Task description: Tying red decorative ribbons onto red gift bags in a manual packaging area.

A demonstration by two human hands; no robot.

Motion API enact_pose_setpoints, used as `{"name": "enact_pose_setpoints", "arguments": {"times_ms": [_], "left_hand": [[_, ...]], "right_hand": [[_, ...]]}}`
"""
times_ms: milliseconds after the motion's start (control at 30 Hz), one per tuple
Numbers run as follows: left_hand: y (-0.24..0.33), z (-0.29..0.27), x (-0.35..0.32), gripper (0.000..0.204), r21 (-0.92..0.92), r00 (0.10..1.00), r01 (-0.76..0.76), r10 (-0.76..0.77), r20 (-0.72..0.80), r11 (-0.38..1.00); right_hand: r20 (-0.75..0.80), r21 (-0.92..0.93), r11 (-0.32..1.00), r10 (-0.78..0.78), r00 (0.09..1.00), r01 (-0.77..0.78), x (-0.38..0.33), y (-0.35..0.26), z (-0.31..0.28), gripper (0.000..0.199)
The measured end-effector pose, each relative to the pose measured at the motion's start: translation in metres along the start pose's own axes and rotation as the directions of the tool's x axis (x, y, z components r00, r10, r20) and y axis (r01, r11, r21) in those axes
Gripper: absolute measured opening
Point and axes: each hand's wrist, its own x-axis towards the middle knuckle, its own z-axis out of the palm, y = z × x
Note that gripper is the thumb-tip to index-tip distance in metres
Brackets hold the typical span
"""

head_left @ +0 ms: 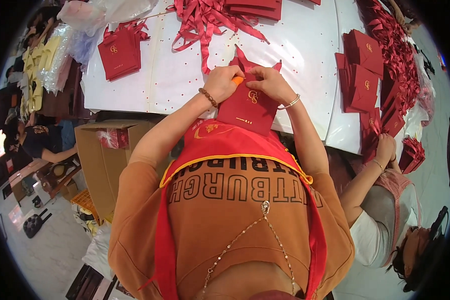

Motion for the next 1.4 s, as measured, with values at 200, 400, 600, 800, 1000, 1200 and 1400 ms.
{"name": "enact_pose_setpoints", "arguments": {"times_ms": [200,400,600,800,1000,1200,1400], "left_hand": [[0.001,-0.006,0.003,0.014,-0.001,0.996,0.065,-0.065,0.054,0.998],[0.007,-0.002,0.004,0.01,0.201,0.993,-0.118,0.121,-0.001,0.972],[0.007,0.003,0.002,0.013,0.129,0.972,-0.216,0.226,-0.069,0.968],[0.007,-0.004,0.002,0.02,0.081,0.997,0.012,-0.018,0.08,0.997],[0.001,-0.017,0.01,0.025,-0.418,0.919,0.372,-0.265,0.291,0.829],[0.003,-0.018,0.011,0.021,-0.113,0.978,0.158,-0.141,0.151,0.981],[-0.025,-0.038,0.037,0.023,0.104,0.927,-0.207,0.161,0.339,0.973]], "right_hand": [[-0.045,0.045,0.996,-0.07,0.997,0.072,-0.001,0.005,0.005,0.038],[-0.021,0.049,0.997,-0.05,0.999,0.051,0.0,0.003,0.004,0.035],[0.078,0.2,0.98,0.01,0.997,-0.025,0.006,0.016,0.006,0.037],[-0.081,0.027,0.978,-0.203,0.976,0.206,0.006,0.017,0.016,0.037],[-0.078,-0.226,0.96,-0.189,0.979,0.167,-0.005,-0.001,0.014,0.036],[-0.235,-0.445,0.881,-0.291,0.927,0.164,-0.017,-0.007,0.012,0.027],[-0.169,-0.526,0.83,-0.314,0.934,0.184,-0.018,-0.012,0.016,0.019]]}}
